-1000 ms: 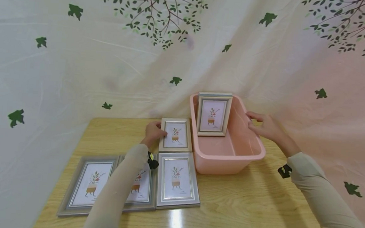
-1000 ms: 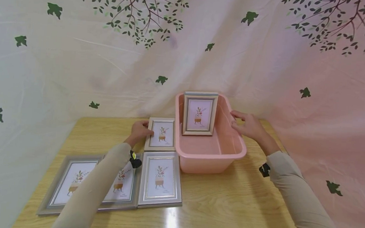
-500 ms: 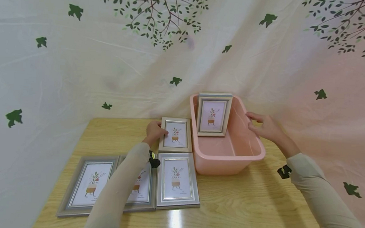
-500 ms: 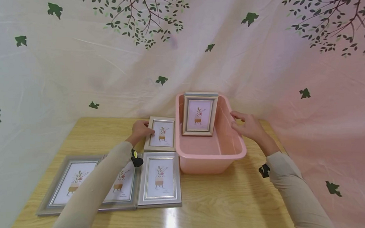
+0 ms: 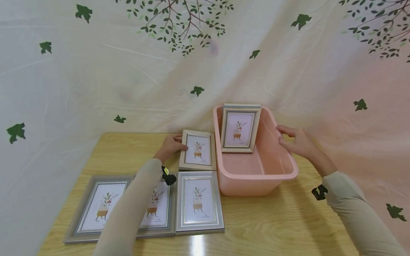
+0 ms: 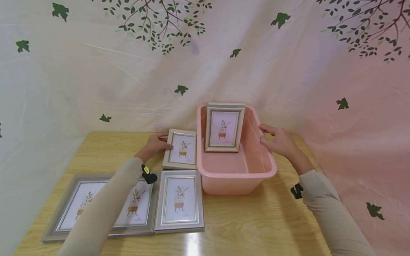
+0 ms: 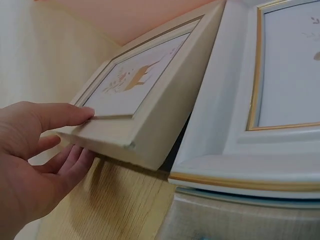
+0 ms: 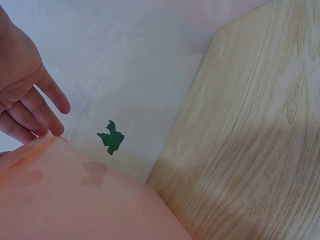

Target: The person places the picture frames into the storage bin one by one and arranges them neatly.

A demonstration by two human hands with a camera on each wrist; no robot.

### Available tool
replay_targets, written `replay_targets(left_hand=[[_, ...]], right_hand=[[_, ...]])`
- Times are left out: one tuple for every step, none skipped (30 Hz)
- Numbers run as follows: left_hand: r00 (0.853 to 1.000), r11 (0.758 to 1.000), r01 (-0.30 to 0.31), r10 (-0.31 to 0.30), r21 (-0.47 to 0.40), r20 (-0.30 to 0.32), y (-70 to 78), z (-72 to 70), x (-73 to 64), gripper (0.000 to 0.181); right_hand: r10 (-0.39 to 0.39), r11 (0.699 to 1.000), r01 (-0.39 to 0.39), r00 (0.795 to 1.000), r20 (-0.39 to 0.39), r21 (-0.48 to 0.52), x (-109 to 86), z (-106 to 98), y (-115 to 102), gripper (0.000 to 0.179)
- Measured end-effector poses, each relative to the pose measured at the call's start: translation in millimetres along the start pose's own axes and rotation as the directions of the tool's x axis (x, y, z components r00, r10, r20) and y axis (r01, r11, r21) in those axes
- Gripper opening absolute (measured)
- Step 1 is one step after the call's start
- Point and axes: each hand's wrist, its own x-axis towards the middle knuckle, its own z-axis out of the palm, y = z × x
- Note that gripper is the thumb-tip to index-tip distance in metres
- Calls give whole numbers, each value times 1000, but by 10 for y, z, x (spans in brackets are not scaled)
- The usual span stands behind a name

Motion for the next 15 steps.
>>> replay_targets(left_hand=[[1000,1000,0,0,-11,20,4,-15,-5,71],[999,1000,-4,4,-3,35,11,-26,-11,71],[999,1000,-6,6,5,46,19,-36,-18,72],[998,1000,-3,2,6,58,25,-44,-23,73],[998,1000,0,0,5,63,29,-51,-28,75],[998,1000,3,-4,11,69,33,-57,-34,77],[997,1000,5,-7,20,73,32,-65,-39,77],[997,1000,5,-7,27,78,24,-73,-39,77],[996,1000,9,-10,21,87,13,-82,-35,77],[995,1000,12,-13,10,98,1,-89,-25,75],[994,1000,14,-14,5,109,-9,-96,-20,74],[992,1000,17,-17,5,125,-19,-102,-13,72],[990,1000,22,-22,-5,138,-31,-111,-2,70],[988,999,30,-28,-12,152,-40,-118,7,69],[986,999,39,-35,-22,165,-44,-125,14,68]], right_hand=[[2,1000,-2,1000,-1,0,1,-1,1,55],[8,1000,-8,1000,-1,1,2,-2,-2,55],[4,1000,-4,1000,0,-1,2,-4,-4,55],[6,1000,-6,1000,0,-1,0,-8,-3,55],[0,1000,0,1000,1,-4,-1,-12,-4,55],[-6,1000,6,1000,4,-10,0,-14,-2,55],[-5,1000,5,1000,4,-10,0,-14,-2,55],[-10,1000,10,1000,6,-10,-2,-16,-3,55],[-10,1000,10,1000,6,-10,-3,-14,-2,55],[-7,1000,7,1000,6,-9,-2,-13,1,55],[-8,1000,8,1000,7,-11,1,-12,3,55],[-3,1000,3,1000,6,-12,2,-9,6,55],[1,1000,-1,1000,3,-12,0,-7,6,55],[-2,1000,2,1000,3,-12,-1,-7,8,55],[0,1000,0,1000,4,-16,-1,-5,9,55]])
